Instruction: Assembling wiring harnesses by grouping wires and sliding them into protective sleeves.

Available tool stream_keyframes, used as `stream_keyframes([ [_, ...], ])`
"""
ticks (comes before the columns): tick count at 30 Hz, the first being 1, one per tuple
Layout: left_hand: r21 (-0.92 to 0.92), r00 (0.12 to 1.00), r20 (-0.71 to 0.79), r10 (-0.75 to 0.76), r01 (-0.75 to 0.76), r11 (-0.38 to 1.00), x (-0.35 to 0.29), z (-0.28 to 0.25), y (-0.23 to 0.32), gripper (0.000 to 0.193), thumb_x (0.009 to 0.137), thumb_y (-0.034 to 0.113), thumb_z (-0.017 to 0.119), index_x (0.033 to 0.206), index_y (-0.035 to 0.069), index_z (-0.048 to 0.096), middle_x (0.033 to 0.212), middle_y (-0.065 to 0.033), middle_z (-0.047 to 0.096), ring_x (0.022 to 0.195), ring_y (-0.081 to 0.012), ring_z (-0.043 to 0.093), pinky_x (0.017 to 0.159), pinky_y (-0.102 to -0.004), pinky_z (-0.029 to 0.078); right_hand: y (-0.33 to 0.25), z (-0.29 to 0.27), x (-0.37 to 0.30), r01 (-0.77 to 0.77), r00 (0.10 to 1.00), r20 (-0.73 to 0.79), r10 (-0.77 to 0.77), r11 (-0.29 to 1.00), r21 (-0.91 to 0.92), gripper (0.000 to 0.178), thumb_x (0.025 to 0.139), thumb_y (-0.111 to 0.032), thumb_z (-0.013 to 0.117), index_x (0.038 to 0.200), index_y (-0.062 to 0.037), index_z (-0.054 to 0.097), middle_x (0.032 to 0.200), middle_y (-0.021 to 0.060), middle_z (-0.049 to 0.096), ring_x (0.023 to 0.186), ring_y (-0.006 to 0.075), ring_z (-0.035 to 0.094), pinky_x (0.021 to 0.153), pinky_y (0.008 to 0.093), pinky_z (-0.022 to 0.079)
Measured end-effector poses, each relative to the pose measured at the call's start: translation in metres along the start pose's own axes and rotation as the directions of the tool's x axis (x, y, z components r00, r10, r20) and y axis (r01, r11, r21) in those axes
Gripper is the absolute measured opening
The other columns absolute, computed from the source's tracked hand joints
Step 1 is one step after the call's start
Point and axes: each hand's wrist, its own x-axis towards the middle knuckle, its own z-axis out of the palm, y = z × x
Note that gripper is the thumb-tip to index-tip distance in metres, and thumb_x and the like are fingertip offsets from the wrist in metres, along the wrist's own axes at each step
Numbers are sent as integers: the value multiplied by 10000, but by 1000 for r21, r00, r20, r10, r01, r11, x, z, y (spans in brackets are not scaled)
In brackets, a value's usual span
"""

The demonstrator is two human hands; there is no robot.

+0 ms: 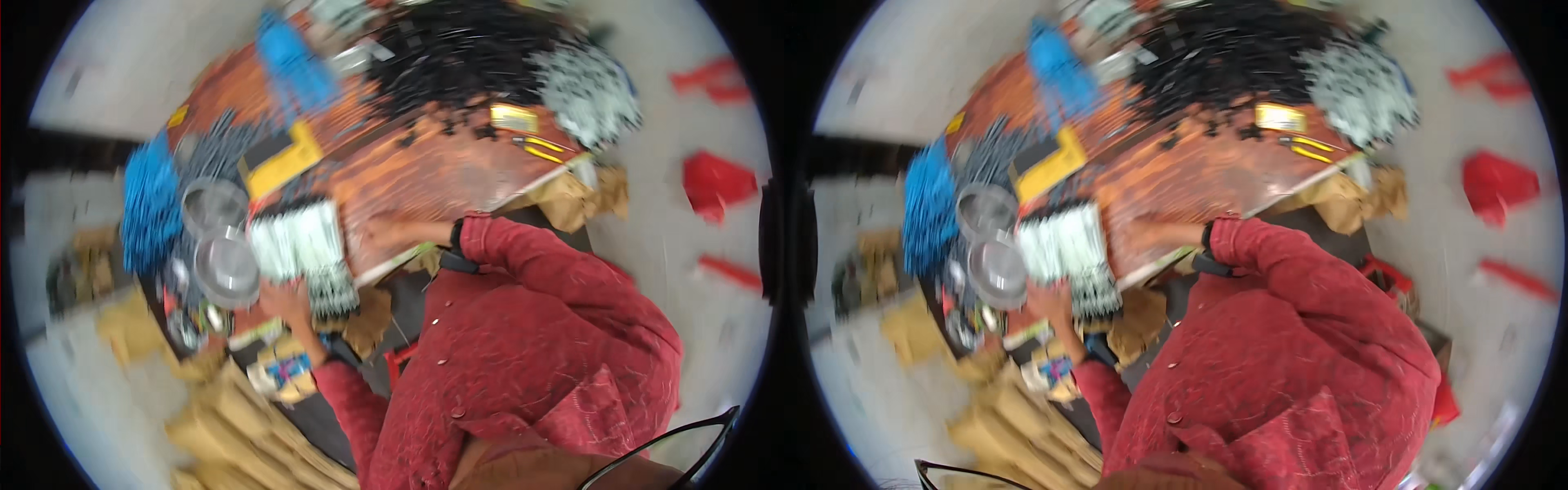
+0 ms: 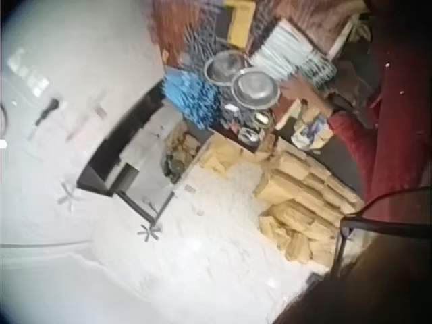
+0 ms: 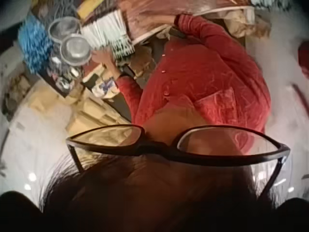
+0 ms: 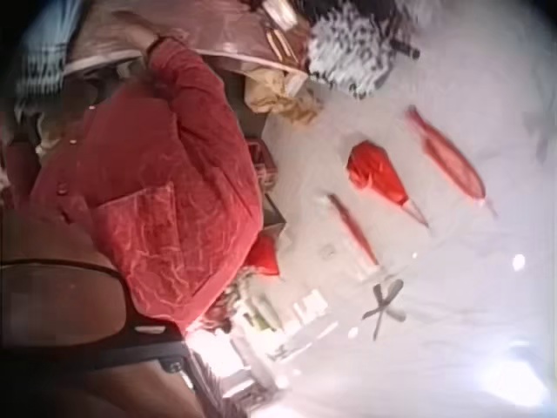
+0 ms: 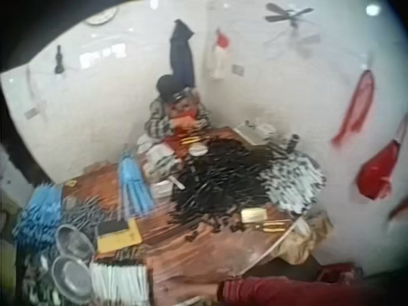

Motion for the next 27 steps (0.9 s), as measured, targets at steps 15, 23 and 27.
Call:
stream_keyframes([
  [15, -76, 998, -58, -2, -3, 997, -22, -1, 61, 504, 740, 151, 623, 1220, 22, 544, 1248, -305, 466, 1190, -468, 407, 1036, -549, 293, 153, -128, -329, -337, 939, -144, 313, 921, -195, 201, 803, -223, 589, 858, -40, 651, 778, 103, 667, 702, 201, 636, 640, 349, 497],
  [23, -453, 975, 65, 214, -162, 877, -34, 5, 246, 400, 776, 23, 603, 1174, 65, 594, 1297, -226, 475, 1202, -418, 429, 1009, -493, 348, 177, -185, -371, -593, 805, -72, 589, 804, -50, 265, 819, -234, 582, 976, -29, 644, 808, 92, 680, 755, 198, 654, 696, 332, 517],
  [27, -497, 901, 275, 336, -166, 852, -56, 69, 310, 359, 818, 70, 598, 1177, 74, 593, 1314, -184, 486, 1189, -397, 453, 1021, -494, 344, 194, -211, -377, -447, 891, 49, 451, 891, -82, 272, 835, -281, 576, 964, -56, 659, 827, 89, 686, 748, 204, 665, 685, 330, 527],
])
